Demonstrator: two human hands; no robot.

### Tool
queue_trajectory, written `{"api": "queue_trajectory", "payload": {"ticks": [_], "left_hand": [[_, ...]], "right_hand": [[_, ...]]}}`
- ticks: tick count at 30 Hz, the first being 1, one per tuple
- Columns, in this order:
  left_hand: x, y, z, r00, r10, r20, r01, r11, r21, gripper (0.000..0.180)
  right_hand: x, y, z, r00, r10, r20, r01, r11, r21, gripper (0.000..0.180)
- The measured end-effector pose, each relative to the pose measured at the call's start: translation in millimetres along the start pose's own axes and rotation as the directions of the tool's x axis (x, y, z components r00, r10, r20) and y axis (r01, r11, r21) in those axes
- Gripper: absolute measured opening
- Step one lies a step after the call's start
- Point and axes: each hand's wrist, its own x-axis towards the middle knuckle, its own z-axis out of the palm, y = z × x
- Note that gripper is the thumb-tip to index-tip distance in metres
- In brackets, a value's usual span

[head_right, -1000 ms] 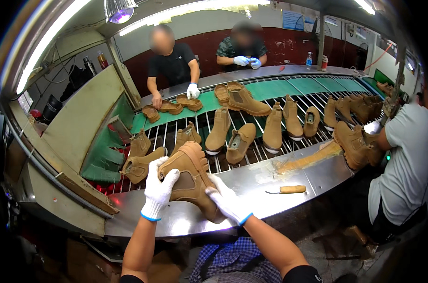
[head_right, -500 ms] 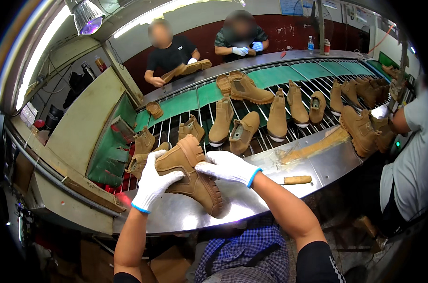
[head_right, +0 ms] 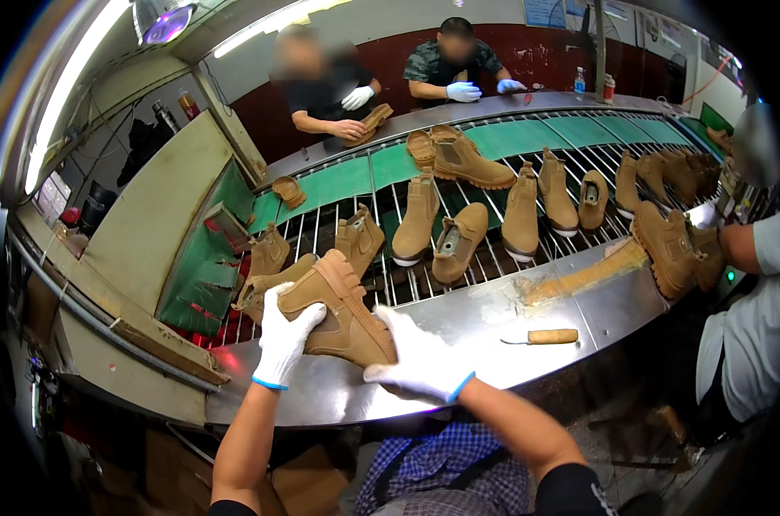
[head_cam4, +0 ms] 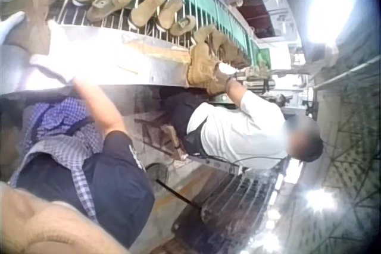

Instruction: The person cleans boots on a production line. They pick up the boots, wipe the sides and soles with a cloth, use a tool to scrape along the edge of the sole, and place the boots back on the moving rack.

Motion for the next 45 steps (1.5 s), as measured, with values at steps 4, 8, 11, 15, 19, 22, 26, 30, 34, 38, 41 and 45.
{"api": "queue_trajectory", "payload": {"ticks": [4, 8, 11, 15, 19, 22, 26, 30, 34, 38, 41, 45], "left_hand": [[-6, 13, 11, 0.996, 0.069, -0.049, -0.066, 0.995, 0.068, 0.072], [-47, 56, -2, 0.962, 0.248, 0.110, -0.213, 0.941, -0.264, 0.076], [-66, 57, 4, 0.950, 0.160, 0.267, -0.022, 0.890, -0.455, 0.075], [-83, 3, 15, 0.958, 0.056, 0.280, 0.016, 0.968, -0.249, 0.068], [-116, -92, -13, 0.997, -0.047, 0.053, 0.050, 0.998, -0.048, 0.054], [-133, -144, -28, 0.998, -0.040, 0.041, 0.036, 0.997, 0.075, 0.049], [-132, -118, -21, 0.995, 0.100, -0.022, -0.090, 0.958, 0.272, 0.043], [-126, -109, -13, 0.994, 0.094, -0.048, -0.084, 0.980, 0.180, 0.037], [-126, -130, -21, 0.979, 0.202, -0.035, -0.179, 0.923, 0.340, 0.038], [-127, -124, -28, 0.983, 0.181, -0.025, -0.161, 0.923, 0.349, 0.040], [-119, -126, -21, 0.990, 0.138, -0.032, -0.124, 0.957, 0.262, 0.038], [-115, -128, -22, 0.992, 0.129, -0.006, -0.120, 0.941, 0.316, 0.039]], "right_hand": [[-26, 67, 96, 0.924, 0.101, -0.369, 0.049, 0.925, 0.377, 0.110], [-34, 37, 89, 0.919, 0.290, -0.267, -0.067, 0.782, 0.620, 0.100], [-48, 67, 63, 0.954, 0.175, -0.243, 0.102, 0.573, 0.813, 0.086], [-72, 80, -2, 0.922, 0.246, -0.298, 0.164, 0.447, 0.879, 0.074], [-68, 101, -98, 0.849, 0.283, -0.447, 0.202, 0.607, 0.769, 0.064], [-50, 112, -180, 0.725, 0.354, -0.591, 0.163, 0.745, 0.646, 0.057], [6, 147, -294, 0.625, 0.399, -0.671, 0.241, 0.719, 0.652, 0.048], [48, 201, -326, 0.566, 0.384, -0.729, 0.271, 0.749, 0.605, 0.066], [72, 111, -185, 0.829, 0.236, -0.508, -0.068, 0.942, 0.328, 0.060], [41, 46, -44, 0.997, 0.046, 0.066, -0.029, 0.971, -0.238, 0.060], [9, 54, 13, 0.916, -0.048, 0.398, 0.081, 0.994, -0.068, 0.055], [-1, 65, 26, 0.903, -0.173, 0.392, 0.174, 0.984, 0.033, 0.050]]}}
